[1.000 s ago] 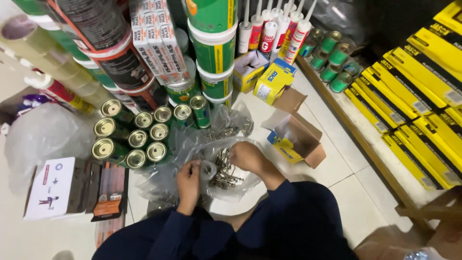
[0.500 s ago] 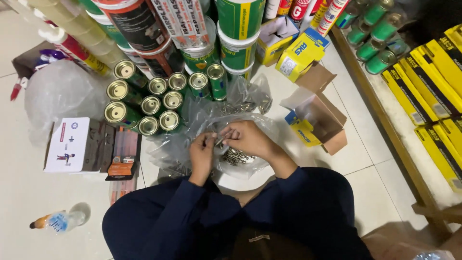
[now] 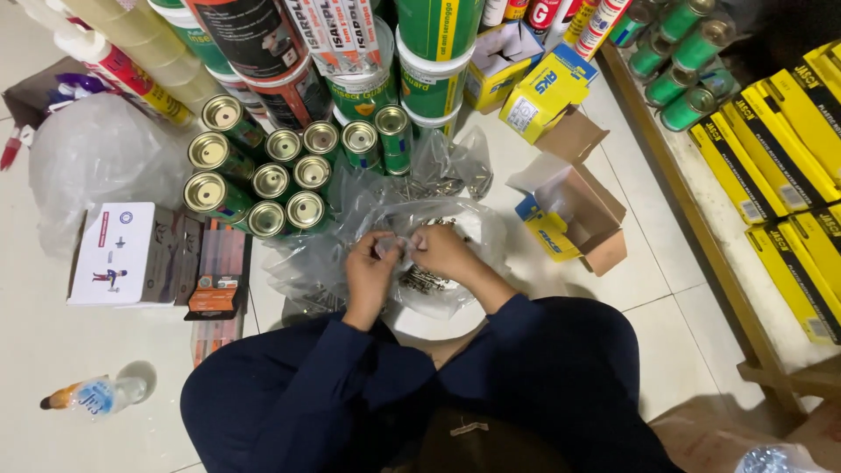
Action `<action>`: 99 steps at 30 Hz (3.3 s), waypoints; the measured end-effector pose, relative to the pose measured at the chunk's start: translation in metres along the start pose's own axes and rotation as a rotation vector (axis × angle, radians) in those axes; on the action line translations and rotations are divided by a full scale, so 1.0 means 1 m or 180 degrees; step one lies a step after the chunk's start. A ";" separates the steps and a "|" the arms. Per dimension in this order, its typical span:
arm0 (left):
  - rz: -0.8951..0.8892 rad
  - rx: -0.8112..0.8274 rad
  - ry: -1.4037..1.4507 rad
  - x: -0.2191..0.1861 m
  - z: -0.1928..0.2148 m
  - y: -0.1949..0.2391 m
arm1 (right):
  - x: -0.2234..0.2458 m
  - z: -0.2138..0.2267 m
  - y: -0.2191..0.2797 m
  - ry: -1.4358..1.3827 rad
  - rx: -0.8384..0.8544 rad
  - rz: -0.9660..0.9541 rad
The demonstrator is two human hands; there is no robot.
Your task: The person sits on the floor and sorts small metal hardware items, likely nails or screws, from a large plastic bag into smaller plastic bags. The person handles the items by hand, picking them up and placing them into separate bags.
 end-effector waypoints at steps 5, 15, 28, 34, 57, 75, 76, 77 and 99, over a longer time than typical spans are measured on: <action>-0.0194 -0.0055 -0.0773 -0.013 0.001 0.004 | -0.003 0.026 0.010 -0.1132 0.0381 -0.0402; 0.0387 0.0106 -0.0461 -0.008 0.004 0.001 | -0.104 0.006 -0.037 0.0645 0.0263 -0.0759; 0.0174 0.0163 -0.0509 -0.004 -0.002 0.004 | -0.094 -0.031 -0.019 0.1657 0.0495 -0.0668; -0.0131 0.0138 -0.0690 -0.021 0.000 0.004 | 0.014 0.048 0.030 0.1154 0.0119 -0.0371; 0.0372 -0.0122 -0.0047 0.025 -0.008 -0.007 | -0.088 -0.004 -0.008 0.1148 -0.0248 -0.1071; 0.0410 0.0099 -0.0131 0.006 -0.011 -0.003 | -0.034 0.032 0.012 0.1182 -0.0539 -0.0673; 0.0417 0.0108 -0.0134 0.010 -0.012 -0.003 | -0.023 0.039 0.022 0.1177 -0.0535 -0.0682; 0.0410 0.0098 -0.0111 0.013 -0.013 -0.002 | -0.009 0.046 0.031 0.1117 -0.0545 -0.0623; 0.0259 -0.0133 -0.0045 0.020 -0.008 -0.008 | 0.056 0.081 0.054 -0.0246 -0.0586 0.0212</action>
Point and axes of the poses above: each hand's wrist, its own y-axis away from the middle knuckle, its own z-axis out of the back of the hand, x = y × z, the point moved 8 cm from there along -y, towards the middle knuckle, and after that the axes turned 5 degrees about x, right-handed, at the moved point
